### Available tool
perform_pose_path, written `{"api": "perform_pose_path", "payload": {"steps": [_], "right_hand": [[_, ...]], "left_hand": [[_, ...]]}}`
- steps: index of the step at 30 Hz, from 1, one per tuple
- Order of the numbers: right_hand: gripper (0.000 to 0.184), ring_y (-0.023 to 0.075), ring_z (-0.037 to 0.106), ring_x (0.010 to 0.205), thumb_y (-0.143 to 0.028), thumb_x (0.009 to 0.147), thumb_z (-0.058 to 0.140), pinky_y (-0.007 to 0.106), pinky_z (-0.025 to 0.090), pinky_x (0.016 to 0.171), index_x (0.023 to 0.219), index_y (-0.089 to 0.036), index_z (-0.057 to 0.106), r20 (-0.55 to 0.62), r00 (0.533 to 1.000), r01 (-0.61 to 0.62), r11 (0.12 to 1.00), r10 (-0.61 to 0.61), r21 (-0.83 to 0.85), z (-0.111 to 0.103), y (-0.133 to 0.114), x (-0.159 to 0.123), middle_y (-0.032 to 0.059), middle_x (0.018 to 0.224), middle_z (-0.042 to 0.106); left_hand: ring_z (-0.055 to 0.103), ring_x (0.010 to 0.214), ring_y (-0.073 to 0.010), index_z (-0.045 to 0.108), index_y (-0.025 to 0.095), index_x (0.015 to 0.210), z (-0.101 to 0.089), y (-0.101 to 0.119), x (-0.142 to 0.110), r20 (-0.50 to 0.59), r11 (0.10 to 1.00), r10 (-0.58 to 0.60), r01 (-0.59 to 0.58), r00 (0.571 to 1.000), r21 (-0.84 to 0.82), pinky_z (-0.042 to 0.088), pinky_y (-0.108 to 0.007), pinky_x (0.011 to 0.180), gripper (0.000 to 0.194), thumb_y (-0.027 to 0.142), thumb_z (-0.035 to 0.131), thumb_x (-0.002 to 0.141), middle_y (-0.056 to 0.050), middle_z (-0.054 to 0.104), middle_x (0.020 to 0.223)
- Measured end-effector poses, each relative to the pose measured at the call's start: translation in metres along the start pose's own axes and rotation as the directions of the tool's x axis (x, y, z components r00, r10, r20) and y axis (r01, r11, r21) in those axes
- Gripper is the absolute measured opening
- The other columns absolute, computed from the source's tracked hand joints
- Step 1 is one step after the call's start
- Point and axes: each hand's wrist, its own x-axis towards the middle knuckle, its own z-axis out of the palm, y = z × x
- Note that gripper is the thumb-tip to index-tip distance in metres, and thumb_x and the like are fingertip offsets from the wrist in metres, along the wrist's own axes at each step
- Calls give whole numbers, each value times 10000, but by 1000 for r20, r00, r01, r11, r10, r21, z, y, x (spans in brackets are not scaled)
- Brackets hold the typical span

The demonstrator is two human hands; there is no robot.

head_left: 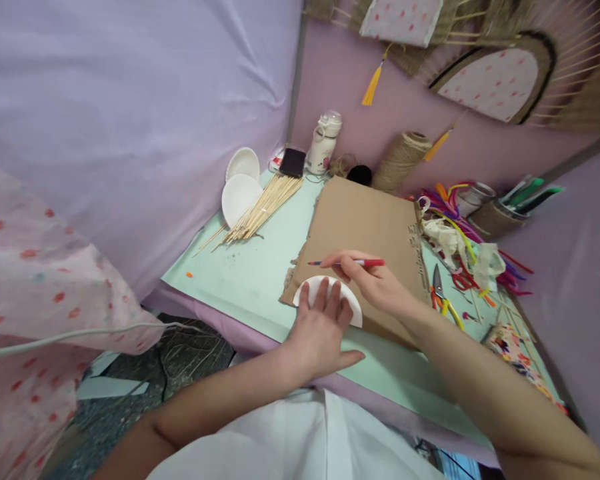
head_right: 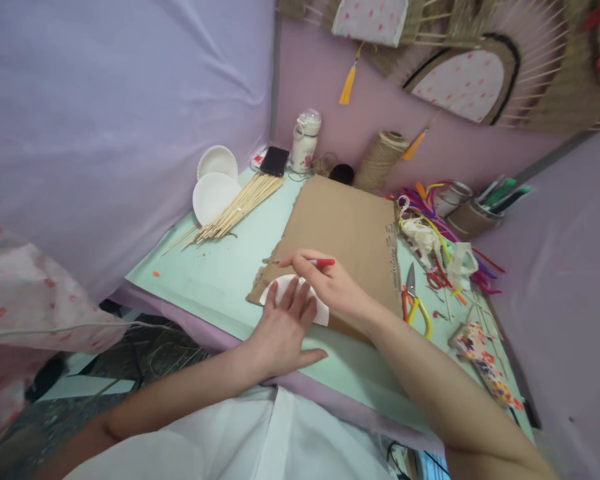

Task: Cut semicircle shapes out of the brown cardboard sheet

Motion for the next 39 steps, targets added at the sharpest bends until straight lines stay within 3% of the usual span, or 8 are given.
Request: {"api": "perform_pose_path", "payload": {"steps": [6,10,14,21,27,39], "right_hand": [[132,96,512,588,-286,882,533,239,430,604,820,-177,575,115,989,-102,988,90,112,25,11,28,-23,698,570],[172,80,455,531,-300,890,514,221,394,538,768,-178,514,219,973,-89,994,72,70,30,11,32,-49,616,502],[179,88,487,553,-287,901,496,213,391,529,761,-175,504,269,961,-71,997,64,16,32,10,34,-40,608,527],[170,124,608,662,-267,913,483,225,439,592,766,-183,484,307,948,-101,994,88,29,34,11,36,-20,661,602],[170,134,625,687,-272,913,480,229,452,587,765,-188,471,329,939,-132,989,102,71,36,9,35,3,714,644],[183,80,477,556,-252,884,500,209,407,566,717,-175,500,319,946,-73,997,56,39,36,10,37,-39,621,535]], "left_hand": [[261,1364,-410,460,133,1339,-5,1,0,3,999,-36,36,999,-5,167,-636,1074,805,689,500,758,-225,416,1427],[346,1297,-401,486,154,1303,-6,1,1,10,999,-43,43,999,-33,291,-616,1006,752,665,530,754,-212,445,1388],[357,1280,-390,507,161,1282,-4,1,1,5,998,-42,42,999,-43,298,-591,1006,735,664,541,746,-202,446,1380],[332,1295,-399,505,165,1284,-3,0,1,-7,998,-48,48,999,-50,255,-594,1028,742,666,549,738,-191,444,1382],[359,1273,-389,530,172,1251,-2,0,1,5,996,-54,54,999,-70,284,-573,1011,703,652,560,738,-180,470,1356],[369,1264,-392,531,168,1245,-1,1,-1,-16,997,-53,52,998,-60,285,-577,1015,708,655,565,733,-177,481,1341]]}}
